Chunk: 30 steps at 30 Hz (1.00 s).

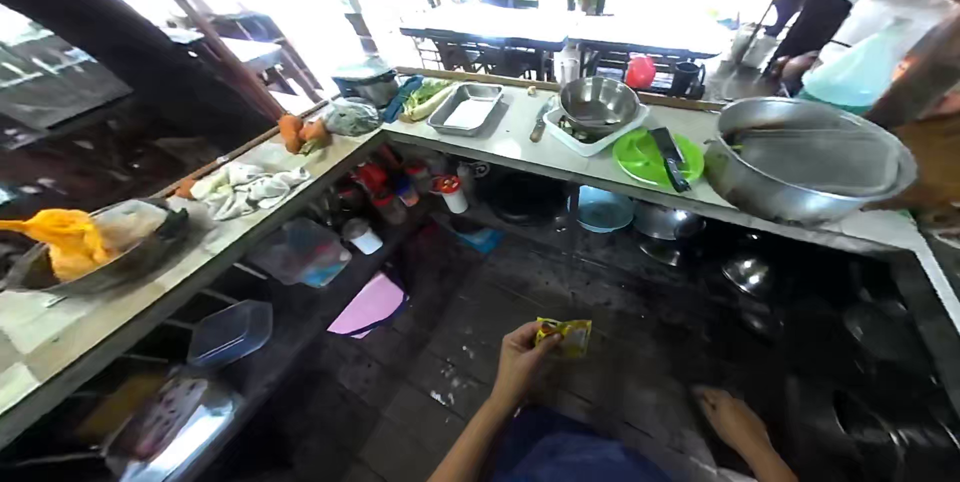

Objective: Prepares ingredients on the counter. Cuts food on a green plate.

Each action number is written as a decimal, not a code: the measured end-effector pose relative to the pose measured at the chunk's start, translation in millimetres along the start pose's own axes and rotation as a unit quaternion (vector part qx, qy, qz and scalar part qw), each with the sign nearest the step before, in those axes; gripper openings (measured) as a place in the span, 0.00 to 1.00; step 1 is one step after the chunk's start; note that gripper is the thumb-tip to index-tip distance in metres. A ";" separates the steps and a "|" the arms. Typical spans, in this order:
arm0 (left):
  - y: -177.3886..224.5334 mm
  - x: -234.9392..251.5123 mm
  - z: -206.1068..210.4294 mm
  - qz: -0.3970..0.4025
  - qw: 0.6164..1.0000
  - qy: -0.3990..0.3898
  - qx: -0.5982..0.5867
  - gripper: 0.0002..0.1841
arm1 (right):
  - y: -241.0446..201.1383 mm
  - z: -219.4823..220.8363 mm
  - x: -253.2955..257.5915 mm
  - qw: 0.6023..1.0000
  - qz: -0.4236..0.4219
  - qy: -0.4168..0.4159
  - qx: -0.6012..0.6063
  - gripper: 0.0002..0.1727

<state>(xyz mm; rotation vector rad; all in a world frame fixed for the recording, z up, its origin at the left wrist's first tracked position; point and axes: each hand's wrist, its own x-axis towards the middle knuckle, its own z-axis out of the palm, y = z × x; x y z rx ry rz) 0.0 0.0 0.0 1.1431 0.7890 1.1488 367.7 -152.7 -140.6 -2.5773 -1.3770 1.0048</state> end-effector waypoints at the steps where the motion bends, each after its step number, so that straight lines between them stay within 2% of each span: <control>1: -2.1 17.3 -5.9 0.003 1.000 0.019 0.008 0.08 | -34.5 -18.6 21.0 0.999 -0.013 0.020 0.030 0.27; 5: -1.7 86.2 -36.1 -0.007 0.993 0.110 0.031 0.07 | -165.3 -63.9 89.5 0.997 -0.042 -0.025 -0.062 0.26; 7: 5.5 125.7 -56.0 0.002 0.991 0.128 0.039 0.07 | -225.0 -73.2 120.5 0.995 -0.065 -0.065 -0.048 0.27; 10: 21.0 191.8 -86.1 0.040 0.991 0.120 0.053 0.07 | -297.8 -87.3 159.5 0.989 -0.086 -0.111 -0.037 0.29; 13: 38.2 257.1 -106.0 0.073 0.990 0.080 0.086 0.09 | -347.1 -114.9 186.5 0.988 -0.070 -0.129 -0.054 0.29; 17: 40.1 339.0 -118.7 0.101 0.989 0.039 0.099 0.07 | -378.4 -165.5 212.3 0.996 -0.045 -0.064 -0.047 0.29; 22: 42.6 429.8 -93.6 0.114 0.992 -0.040 0.047 0.07 | -378.7 -219.6 230.5 1.000 -0.027 -0.006 -0.006 0.29; 24: 46.4 455.1 -92.4 0.140 0.986 -0.046 0.080 0.06 | -390.7 -235.3 242.9 0.999 -0.034 -0.029 -0.018 0.29; 27: 49.4 477.6 -85.7 0.161 0.974 -0.075 0.143 0.08 | -402.0 -256.5 253.9 0.993 -0.024 -0.107 -0.034 0.31; 30: 58.7 501.1 -79.9 0.184 0.971 -0.021 0.150 0.10 | -404.9 -273.9 277.2 0.991 -0.059 -0.123 -0.007 0.30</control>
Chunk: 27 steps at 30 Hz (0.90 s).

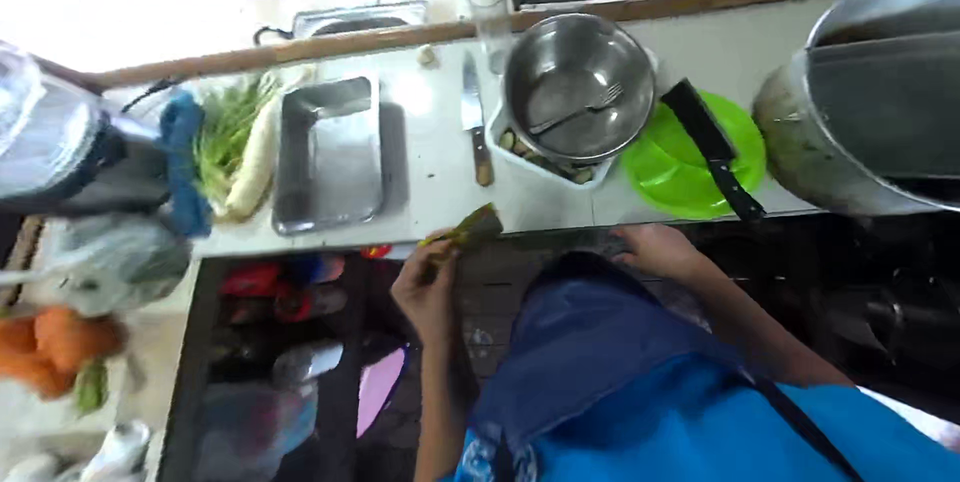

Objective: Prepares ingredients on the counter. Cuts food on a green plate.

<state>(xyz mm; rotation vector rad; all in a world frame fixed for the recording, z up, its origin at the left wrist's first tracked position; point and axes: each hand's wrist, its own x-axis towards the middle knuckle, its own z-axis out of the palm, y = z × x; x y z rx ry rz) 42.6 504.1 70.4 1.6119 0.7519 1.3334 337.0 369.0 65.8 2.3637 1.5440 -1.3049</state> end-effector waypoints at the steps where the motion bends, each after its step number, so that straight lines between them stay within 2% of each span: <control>1: -3.5 6.2 -1.3 -0.004 1.000 0.017 -0.004 0.11 | 0.9 -6.3 5.9 1.000 -0.011 0.009 0.008 0.29; 3: -15.4 17.4 -7.5 -0.008 1.000 0.026 -0.015 0.10 | 4.4 -15.0 16.9 0.999 -0.004 0.034 0.016 0.27; 6: -23.6 35.6 -10.9 -0.031 0.999 0.028 -0.028 0.10 | 6.9 -26.8 20.5 0.996 0.061 0.070 0.015 0.27; 10: -31.0 62.6 -11.6 -0.045 0.998 0.009 -0.041 0.10 | 17.8 -33.6 8.7 0.981 0.085 0.150 0.088 0.26; 12: -36.4 76.5 -14.1 -0.039 0.997 -0.008 -0.059 0.10 | 26.5 -30.2 -0.5 0.955 0.129 0.243 0.110 0.24; 16: -38.0 98.6 -19.1 -0.025 0.996 -0.042 -0.071 0.10 | 74.9 -21.1 1.7 0.871 0.213 0.431 0.099 0.25; 19: -44.0 106.8 -23.3 -0.027 0.995 -0.049 -0.080 0.11 | 110.2 -17.6 13.1 0.858 0.261 0.430 0.103 0.31; 21: -49.7 110.8 -24.2 -0.028 0.995 -0.055 -0.084 0.11 | 122.4 -17.9 21.6 0.864 0.287 0.405 0.082 0.26; 23: -56.0 112.5 -24.4 -0.029 0.993 -0.070 -0.094 0.11 | 127.9 -16.2 26.0 0.864 0.292 0.405 0.072 0.24; 27: -57.6 118.1 -21.4 -0.036 0.989 -0.093 -0.107 0.11 | 120.2 -26.3 15.0 0.846 0.284 0.432 0.129 0.27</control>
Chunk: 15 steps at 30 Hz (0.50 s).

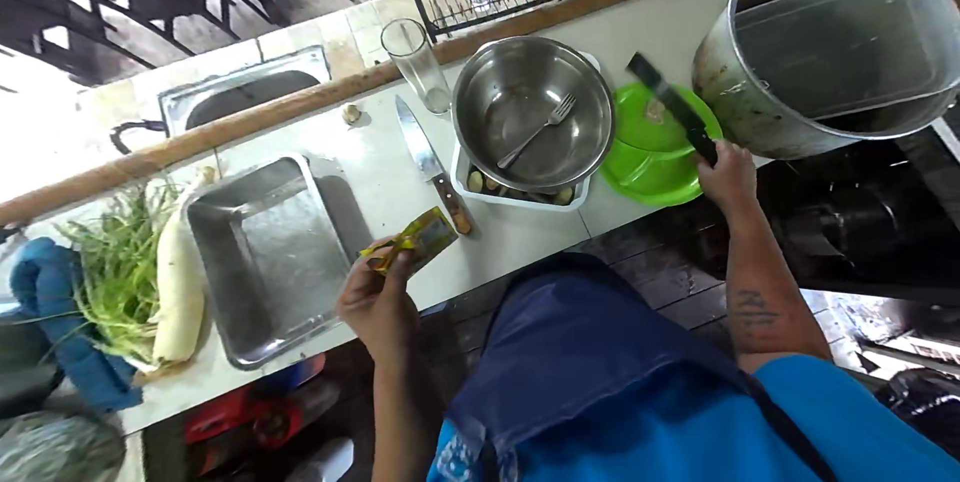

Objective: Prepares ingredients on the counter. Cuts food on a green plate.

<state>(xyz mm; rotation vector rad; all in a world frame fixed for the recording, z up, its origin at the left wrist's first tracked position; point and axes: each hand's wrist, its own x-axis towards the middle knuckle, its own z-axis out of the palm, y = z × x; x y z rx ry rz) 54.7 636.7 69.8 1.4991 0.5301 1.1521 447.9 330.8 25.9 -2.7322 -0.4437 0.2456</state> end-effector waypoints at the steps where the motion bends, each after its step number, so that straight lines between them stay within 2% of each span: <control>1: 1.1 1.1 -0.7 0.002 1.000 -0.008 -0.003 0.10 | -5.2 -7.0 -3.1 0.999 0.013 0.010 0.035 0.28; 4: -0.5 1.6 -2.8 0.010 1.000 -0.014 -0.007 0.11 | -29.1 -31.5 -17.3 0.994 0.053 0.044 0.080 0.32; 6: -3.9 -1.1 -3.8 0.007 1.000 -0.009 -0.012 0.10 | -42.2 -34.5 -30.3 0.995 0.046 0.065 0.067 0.31; 8: -7.7 -4.3 -3.9 0.002 1.000 -0.001 -0.027 0.09 | -50.0 -19.0 -44.1 0.996 0.014 0.071 0.048 0.28; 10: -10.4 -6.6 -3.1 -0.002 0.999 0.002 -0.036 0.09 | -58.0 5.4 -53.9 0.999 0.004 0.041 0.029 0.27; 13: -11.5 -7.6 -4.1 -0.008 0.999 0.000 -0.032 0.10 | -63.0 39.7 -55.8 1.000 0.015 -0.007 0.012 0.27; 15: -11.2 -6.7 -7.9 -0.007 1.000 0.000 -0.028 0.09 | -64.0 44.9 -55.7 0.999 0.040 -0.019 0.026 0.27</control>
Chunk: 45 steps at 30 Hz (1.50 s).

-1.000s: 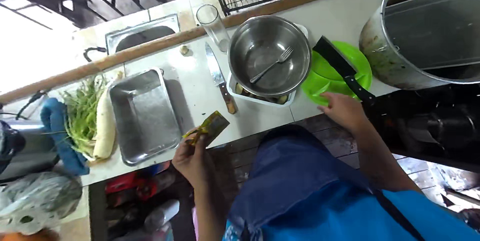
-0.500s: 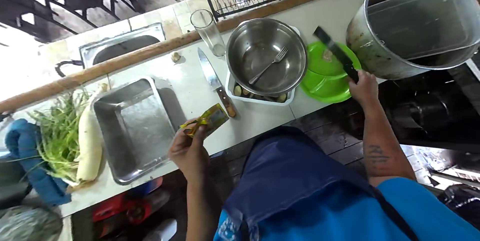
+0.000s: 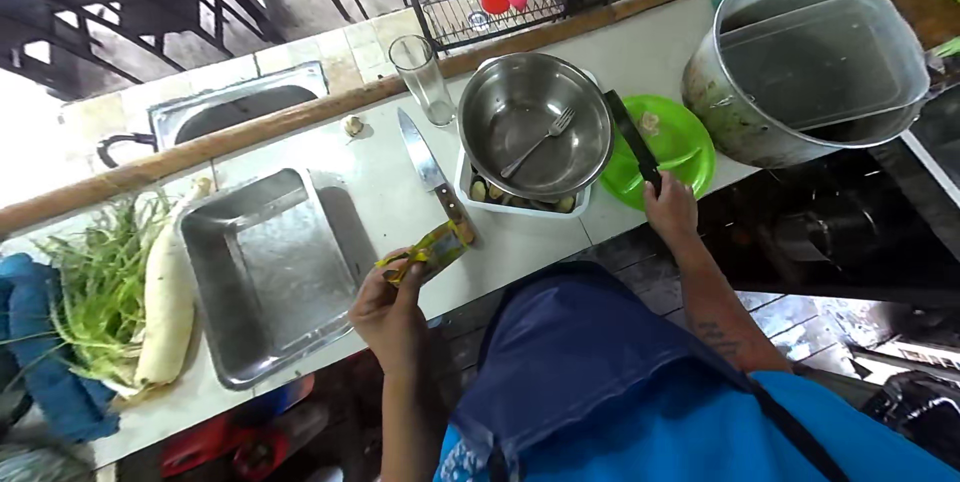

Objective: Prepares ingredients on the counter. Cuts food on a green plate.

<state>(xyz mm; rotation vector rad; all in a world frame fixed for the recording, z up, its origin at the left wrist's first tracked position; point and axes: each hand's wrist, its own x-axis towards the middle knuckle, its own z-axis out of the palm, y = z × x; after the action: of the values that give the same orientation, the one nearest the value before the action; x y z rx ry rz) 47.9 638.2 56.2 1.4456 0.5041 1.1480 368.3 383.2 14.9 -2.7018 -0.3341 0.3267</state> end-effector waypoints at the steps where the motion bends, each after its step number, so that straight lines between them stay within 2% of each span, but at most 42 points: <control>1: -0.1 0.5 -2.2 0.003 1.000 -0.001 0.002 0.09 | 2.3 -3.3 0.3 1.000 0.009 -0.001 0.018 0.27; 5: -1.8 2.4 -3.6 -0.001 1.000 0.002 0.019 0.10 | 31.3 -29.9 3.2 0.996 0.010 -0.003 0.092 0.30; 9: -14.6 3.1 -6.3 -0.044 0.998 0.027 0.032 0.13 | 56.0 -55.6 -6.7 0.998 -0.004 0.033 0.055 0.30; 14: -49.8 9.2 -13.4 -0.049 0.993 0.080 0.072 0.07 | 68.6 -49.4 -24.3 0.993 -0.023 0.067 0.094 0.32; 17: -83.8 26.6 -0.8 -0.002 0.984 0.137 0.111 0.08 | 68.0 -36.2 -26.6 0.989 -0.017 0.082 0.121 0.31; 20: -117.1 42.0 16.7 0.083 0.958 0.160 0.222 0.12 | 63.2 -27.9 -27.4 0.986 -0.013 0.087 0.141 0.31; 22: -130.6 43.7 27.6 0.107 0.940 0.144 0.291 0.14 | 58.9 -25.0 -29.9 0.985 -0.021 0.094 0.146 0.30; 25: -151.8 35.2 44.1 0.156 0.927 0.095 0.328 0.10 | 56.5 -28.2 -34.4 0.985 -0.011 0.092 0.145 0.30; 27: -157.2 28.7 46.3 0.159 0.922 0.063 0.348 0.09 | 56.7 -29.9 -35.2 0.986 0.003 0.084 0.142 0.29; 32: -148.1 26.0 38.8 0.042 0.919 -0.007 0.393 0.12 | 56.1 -39.3 -33.3 0.991 0.047 0.048 0.119 0.29; 34: -142.0 25.3 34.4 0.034 0.917 -0.031 0.397 0.15 | 60.1 -44.6 -30.6 0.992 0.042 0.032 0.115 0.28; 38: -125.6 20.0 26.8 0.082 0.934 -0.046 0.346 0.12 | 74.7 -59.5 -21.5 0.991 0.034 0.003 0.127 0.27; 41: -97.7 10.4 34.6 0.133 0.944 -0.016 0.303 0.12 | 92.3 -70.8 -15.0 0.987 0.032 -0.007 0.158 0.27; 43: -70.9 5.9 66.2 0.199 0.935 -0.002 0.294 0.15 | 104.3 -77.0 -10.3 0.983 0.023 -0.019 0.181 0.27; 45: -46.9 -0.5 123.6 0.240 0.933 -0.041 0.266 0.11 | 112.3 -81.9 -8.3 0.979 0.009 -0.036 0.203 0.26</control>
<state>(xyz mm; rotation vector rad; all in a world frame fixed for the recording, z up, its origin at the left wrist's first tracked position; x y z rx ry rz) 167.2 587.4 30.7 2.1648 0.4308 1.3866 403.4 251.6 43.4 -2.2976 -0.2325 0.4473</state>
